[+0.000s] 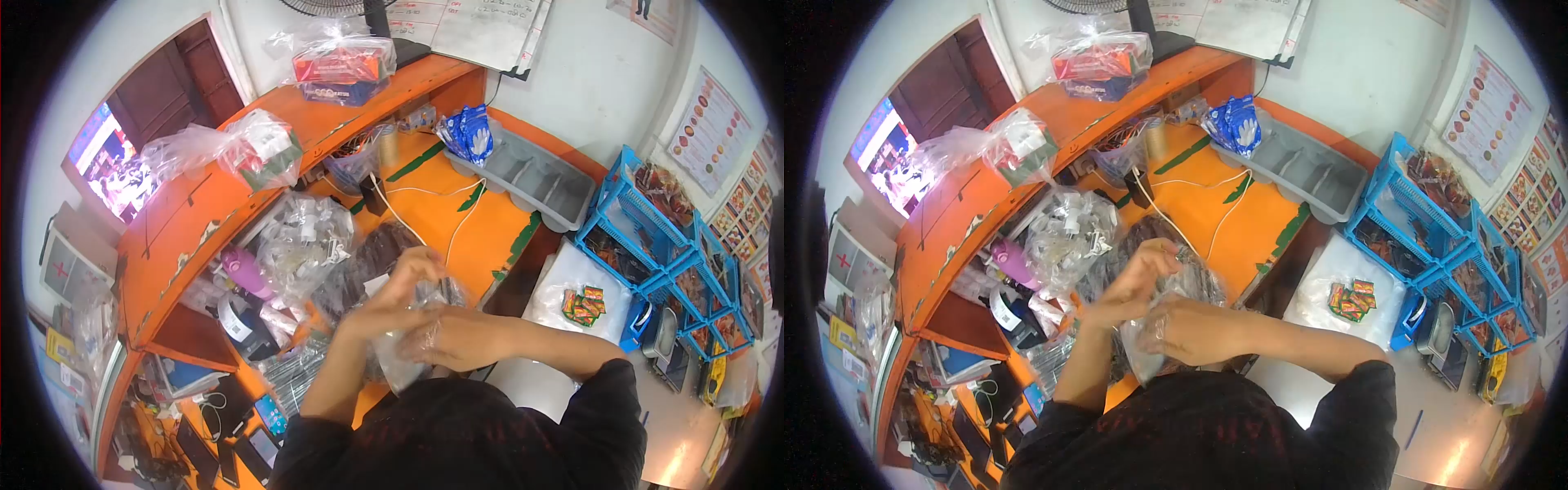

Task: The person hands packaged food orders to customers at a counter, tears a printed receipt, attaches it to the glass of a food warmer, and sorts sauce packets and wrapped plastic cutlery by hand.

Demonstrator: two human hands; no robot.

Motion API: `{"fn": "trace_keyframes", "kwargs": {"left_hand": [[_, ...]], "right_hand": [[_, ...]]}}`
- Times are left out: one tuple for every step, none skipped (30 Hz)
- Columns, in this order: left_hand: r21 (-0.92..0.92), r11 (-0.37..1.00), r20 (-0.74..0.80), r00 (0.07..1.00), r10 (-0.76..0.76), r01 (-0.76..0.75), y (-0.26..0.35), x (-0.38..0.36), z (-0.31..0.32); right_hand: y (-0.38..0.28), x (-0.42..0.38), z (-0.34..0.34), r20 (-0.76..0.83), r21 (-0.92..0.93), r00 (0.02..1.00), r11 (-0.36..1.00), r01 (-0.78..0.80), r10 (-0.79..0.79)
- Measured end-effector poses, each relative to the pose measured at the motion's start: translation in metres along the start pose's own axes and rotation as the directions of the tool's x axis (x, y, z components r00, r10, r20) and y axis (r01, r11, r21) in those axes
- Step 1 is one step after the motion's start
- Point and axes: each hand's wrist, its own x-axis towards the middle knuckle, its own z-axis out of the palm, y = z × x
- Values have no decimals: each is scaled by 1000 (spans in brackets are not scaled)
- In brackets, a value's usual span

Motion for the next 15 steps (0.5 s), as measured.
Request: {"fn": "trace_keyframes", "kwargs": {"left_hand": [[-3,1000,6,1000,-2,2,-4,0,-9],[-182,972,251,963,-97,145,-6,0,-19],[-285,905,451,877,-164,316,-26,-2,-25],[-308,808,628,746,-224,502,-41,-2,-30],[-305,811,636,740,-218,500,-55,-1,-29],[-244,842,657,721,-221,481,-63,5,-27],[-180,873,676,702,-226,454,-70,13,-28],[-170,881,682,698,-218,441,-76,18,-35],[-96,841,604,702,-376,533,-80,23,-45],[-32,784,505,687,-522,620,-83,33,-56],[-18,795,505,692,-516,606,-85,44,-65],[-1,811,291,776,-560,586,-86,56,-73],[22,819,63,816,-574,574,-88,66,-83],[78,860,-111,861,-496,505,-97,78,-96],[54,802,-366,759,-538,595,-116,85,-115]], "right_hand": [[4,1,-2,20,-129,987,978,162,-161],[1,-2,-7,33,-130,984,976,176,-174],[-3,-4,-13,27,-136,985,975,174,-172],[-6,-7,-19,48,-159,993,981,112,-106],[-4,-10,-24,68,-185,997,982,47,-35],[4,-11,-28,101,-101,995,995,9,2],[15,-15,-36,98,-116,995,993,4,8],[27,-21,-48,71,-50,997,998,37,-33],[42,-27,-61,43,13,996,997,76,-76],[63,-32,-75,-101,88,987,987,133,-124],[85,-38,-91,-245,155,956,967,203,-162],[105,-46,-110,-416,352,908,929,112,48],[127,-52,-127,-529,552,802,831,75,279],[166,-53,-141,-667,519,609,854,-33,429],[214,-50,-152,-768,509,368,848,-147,525]]}}
